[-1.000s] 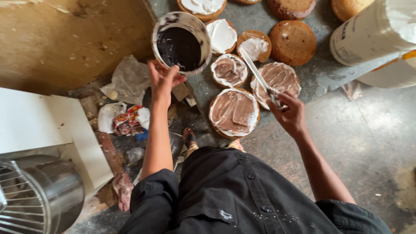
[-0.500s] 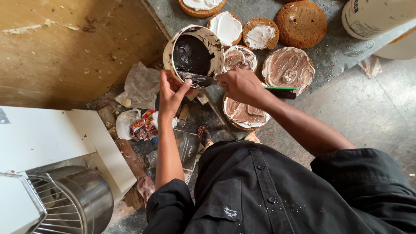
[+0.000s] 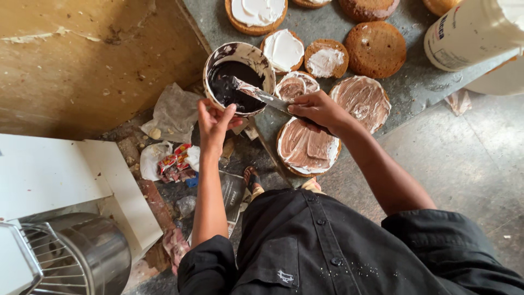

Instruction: The person spreads white frosting onto multiple cake layers using a spatula and then applies chocolate syrup from a bowl, spreading it over the white frosting.

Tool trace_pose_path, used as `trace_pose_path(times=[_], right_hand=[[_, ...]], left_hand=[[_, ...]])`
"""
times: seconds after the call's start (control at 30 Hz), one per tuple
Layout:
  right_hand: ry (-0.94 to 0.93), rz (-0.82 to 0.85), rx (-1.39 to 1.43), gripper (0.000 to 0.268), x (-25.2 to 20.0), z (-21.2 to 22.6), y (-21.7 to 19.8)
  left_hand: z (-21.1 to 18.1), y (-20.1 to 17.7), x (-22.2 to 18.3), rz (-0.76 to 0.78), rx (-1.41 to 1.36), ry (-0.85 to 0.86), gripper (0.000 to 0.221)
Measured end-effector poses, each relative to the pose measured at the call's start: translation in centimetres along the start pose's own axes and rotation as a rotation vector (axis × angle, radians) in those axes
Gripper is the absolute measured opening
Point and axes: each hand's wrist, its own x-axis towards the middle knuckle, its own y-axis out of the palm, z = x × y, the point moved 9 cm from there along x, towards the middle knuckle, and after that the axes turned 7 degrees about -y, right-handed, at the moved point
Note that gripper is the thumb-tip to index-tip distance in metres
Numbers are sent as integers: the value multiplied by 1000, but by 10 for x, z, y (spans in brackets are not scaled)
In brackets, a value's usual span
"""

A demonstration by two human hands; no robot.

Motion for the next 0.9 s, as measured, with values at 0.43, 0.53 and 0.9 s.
trace_pose_path(times=[0.43, 0.53, 0.9], right_hand=[[12, -204, 36, 19, 10, -52, -92], [-91, -317, -367, 26, 26, -85, -96], [-418, -556, -927, 24, 38, -79, -84]], left_hand=[[33, -21, -7, -201, -201, -99, 41], [35, -20, -11, -223, -230, -99, 40], [34, -20, -12, -219, -188, -121, 42]])
